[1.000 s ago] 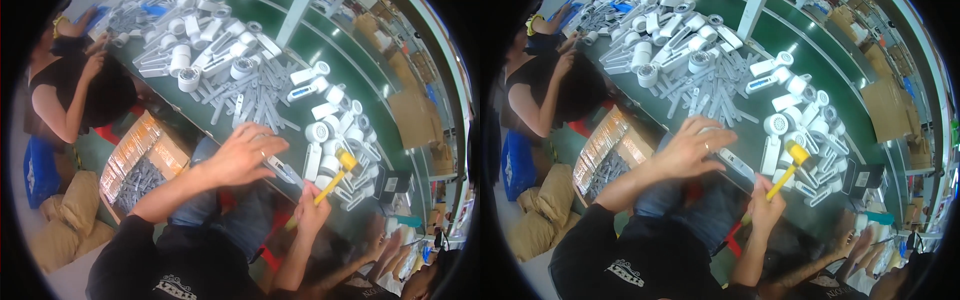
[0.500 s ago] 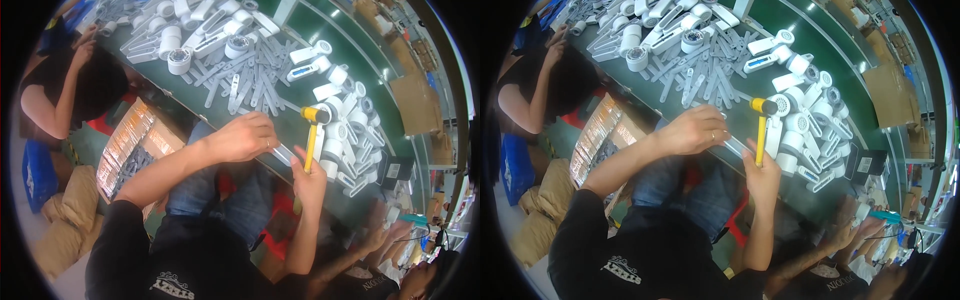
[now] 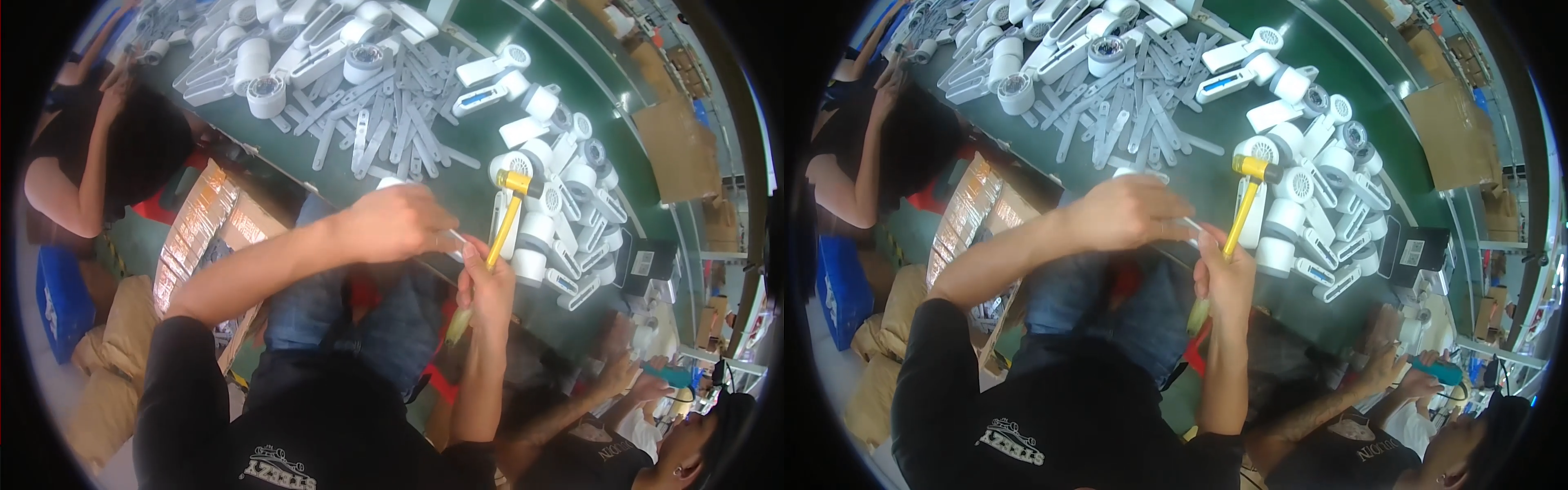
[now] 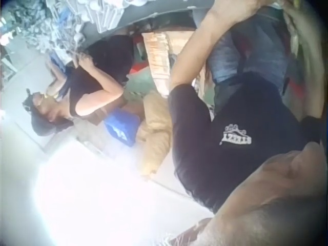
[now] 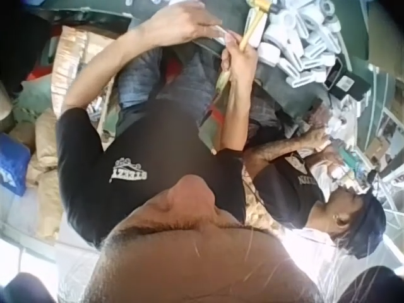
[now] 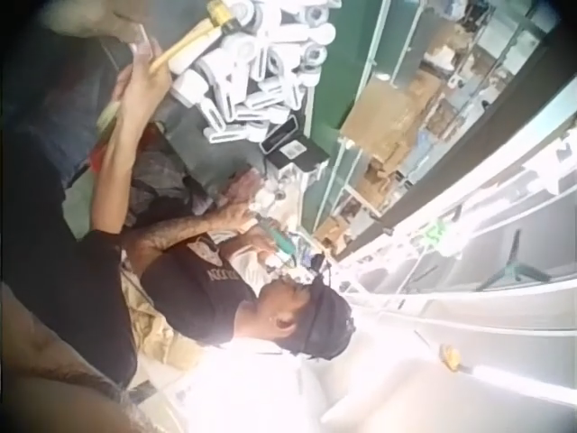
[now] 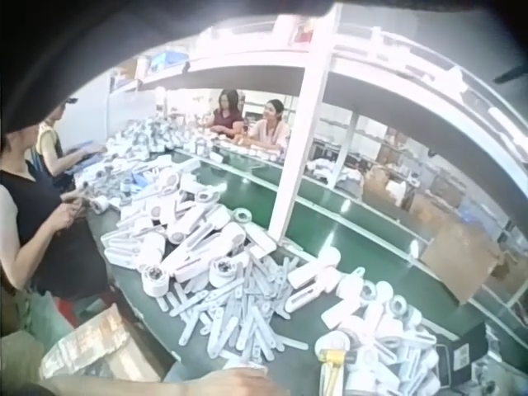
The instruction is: The person assembles plastic parts into an assembled housing using a small hammer.
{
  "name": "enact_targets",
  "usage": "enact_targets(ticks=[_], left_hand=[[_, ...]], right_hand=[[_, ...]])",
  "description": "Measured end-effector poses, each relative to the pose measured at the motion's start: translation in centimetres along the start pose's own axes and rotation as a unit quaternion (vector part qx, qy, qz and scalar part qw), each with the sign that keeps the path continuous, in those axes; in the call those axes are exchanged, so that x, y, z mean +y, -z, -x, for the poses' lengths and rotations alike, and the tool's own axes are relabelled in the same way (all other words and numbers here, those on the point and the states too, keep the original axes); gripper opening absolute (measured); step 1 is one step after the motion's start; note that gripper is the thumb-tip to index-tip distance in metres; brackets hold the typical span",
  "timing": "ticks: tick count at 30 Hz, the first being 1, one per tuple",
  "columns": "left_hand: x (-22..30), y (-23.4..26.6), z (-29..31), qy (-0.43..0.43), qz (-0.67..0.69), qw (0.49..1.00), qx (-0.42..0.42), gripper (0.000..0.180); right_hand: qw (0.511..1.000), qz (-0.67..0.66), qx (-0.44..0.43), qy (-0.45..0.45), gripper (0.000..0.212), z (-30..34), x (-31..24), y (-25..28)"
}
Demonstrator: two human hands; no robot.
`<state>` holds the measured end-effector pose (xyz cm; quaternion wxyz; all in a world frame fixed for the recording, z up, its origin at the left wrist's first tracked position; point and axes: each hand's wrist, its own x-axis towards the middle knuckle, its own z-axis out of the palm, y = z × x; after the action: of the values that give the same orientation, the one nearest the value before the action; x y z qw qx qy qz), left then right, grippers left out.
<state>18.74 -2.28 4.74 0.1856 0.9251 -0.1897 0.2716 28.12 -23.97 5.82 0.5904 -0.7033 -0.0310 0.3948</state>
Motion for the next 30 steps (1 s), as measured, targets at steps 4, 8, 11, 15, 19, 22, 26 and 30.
enact_targets(ticks=[4, 8, 11, 15, 19, 22, 26, 30], left_hand=[[-0.3, -0.7, -0.4, -0.020, 0.019, 0.999, -0.040, 0.033], [-0.5, -0.3, -0.3, -0.019, 0.010, 0.999, -0.037, 0.032], [-0.6, -0.6, -0.2, -0.020, 0.019, 0.999, -0.031, 0.031], [-0.4, -0.5, -0.6, -0.006, 0.027, 0.999, -0.035, 0.029], [-0.2, -0.8, -0.4, 0.005, 0.037, 0.999, -0.012, 0.026], [-0.3, -0.2, -0.6, 0.019, 0.037, 0.997, -0.062, 0.026], [-0.2, -0.5, -0.5, -0.019, 0.042, 0.999, -0.018, 0.024], [-0.4, -0.6, -0.7, -0.006, 0.039, 0.999, -0.026, 0.024]], right_hand=[[1.000, 0.021, 0.005, 0.021, 0.041, 1.1, 0.5, 0.6], [0.990, 0.045, 0.075, 0.112, 0.051, 7.6, 1.2, 1.6], [0.968, 0.223, 0.085, 0.075, 0.054, 11.8, -0.3, 1.5], [0.956, 0.270, 0.103, 0.049, 0.055, 12.8, 1.8, 1.4], [0.946, 0.306, 0.080, 0.068, 0.055, 13.3, 0.7, 1.2], [0.932, 0.340, 0.096, 0.074, 0.055, 11.9, 1.4, 1.1], [0.949, 0.267, 0.121, 0.117, 0.055, 13.4, 0.7, 1.2], [0.916, 0.371, 0.093, 0.119, 0.055, 12.3, 1.7, 1.9]])
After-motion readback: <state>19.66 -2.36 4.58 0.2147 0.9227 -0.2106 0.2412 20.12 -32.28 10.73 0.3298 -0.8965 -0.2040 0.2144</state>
